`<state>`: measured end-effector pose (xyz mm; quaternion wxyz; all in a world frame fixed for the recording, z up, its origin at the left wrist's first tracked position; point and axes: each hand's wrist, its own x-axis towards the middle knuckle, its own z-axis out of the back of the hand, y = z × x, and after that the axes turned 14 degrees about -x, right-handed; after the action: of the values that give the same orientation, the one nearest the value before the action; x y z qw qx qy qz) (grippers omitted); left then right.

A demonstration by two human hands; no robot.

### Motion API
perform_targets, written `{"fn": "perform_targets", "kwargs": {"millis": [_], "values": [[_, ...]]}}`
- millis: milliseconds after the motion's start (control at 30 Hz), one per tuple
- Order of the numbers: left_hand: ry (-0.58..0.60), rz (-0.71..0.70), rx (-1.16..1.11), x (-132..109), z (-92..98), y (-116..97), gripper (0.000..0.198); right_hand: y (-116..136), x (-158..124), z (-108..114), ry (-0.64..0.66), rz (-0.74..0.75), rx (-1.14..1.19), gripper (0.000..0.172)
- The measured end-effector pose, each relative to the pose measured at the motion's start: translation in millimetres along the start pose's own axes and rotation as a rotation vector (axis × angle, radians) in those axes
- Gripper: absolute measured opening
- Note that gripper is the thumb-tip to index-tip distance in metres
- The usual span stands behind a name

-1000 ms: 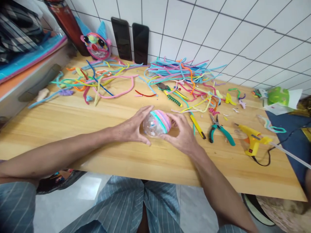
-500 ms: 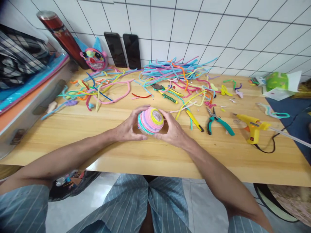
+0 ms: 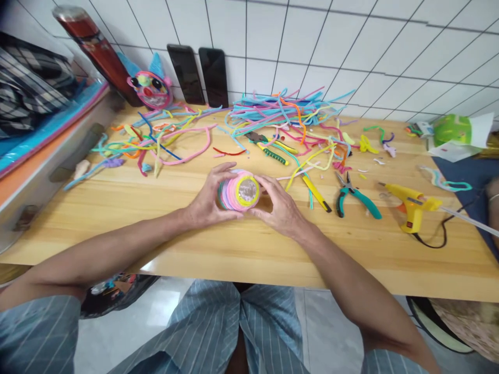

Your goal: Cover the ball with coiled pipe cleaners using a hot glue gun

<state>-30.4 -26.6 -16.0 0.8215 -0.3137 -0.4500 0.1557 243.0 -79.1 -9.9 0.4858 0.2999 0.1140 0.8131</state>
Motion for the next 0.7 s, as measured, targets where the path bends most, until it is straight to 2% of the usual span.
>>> {"fn": "perform_targets", "kwargs": {"millis": [33,200,333,467,700], "values": [[0.012,0.014,-0.007,0.0,0.3,-1.9,0.094,0.9,-0.6,0.7,0.006,-0.009,-0.005,0.085],[0.014,0.109,-0.075,1.4,4.3,-12.3,0.060,6.0,-3.0,6.1,0.018,0.020,-0.025,0.085],[0.023,0.171,-0.068,0.5,6.8,-15.3,0.059,12.0,-3.7,8.1,0.040,0.018,-0.048,0.086],[-0.018,0.115,0.042,-1.4,7.4,-15.4,0.066,19.1,-3.6,8.4,0.045,0.002,-0.032,0.085],[-0.016,0.051,0.074,-2.7,8.6,-13.6,0.055,16.2,2.0,16.8,-0.045,-0.082,-0.074,0.069]]}}
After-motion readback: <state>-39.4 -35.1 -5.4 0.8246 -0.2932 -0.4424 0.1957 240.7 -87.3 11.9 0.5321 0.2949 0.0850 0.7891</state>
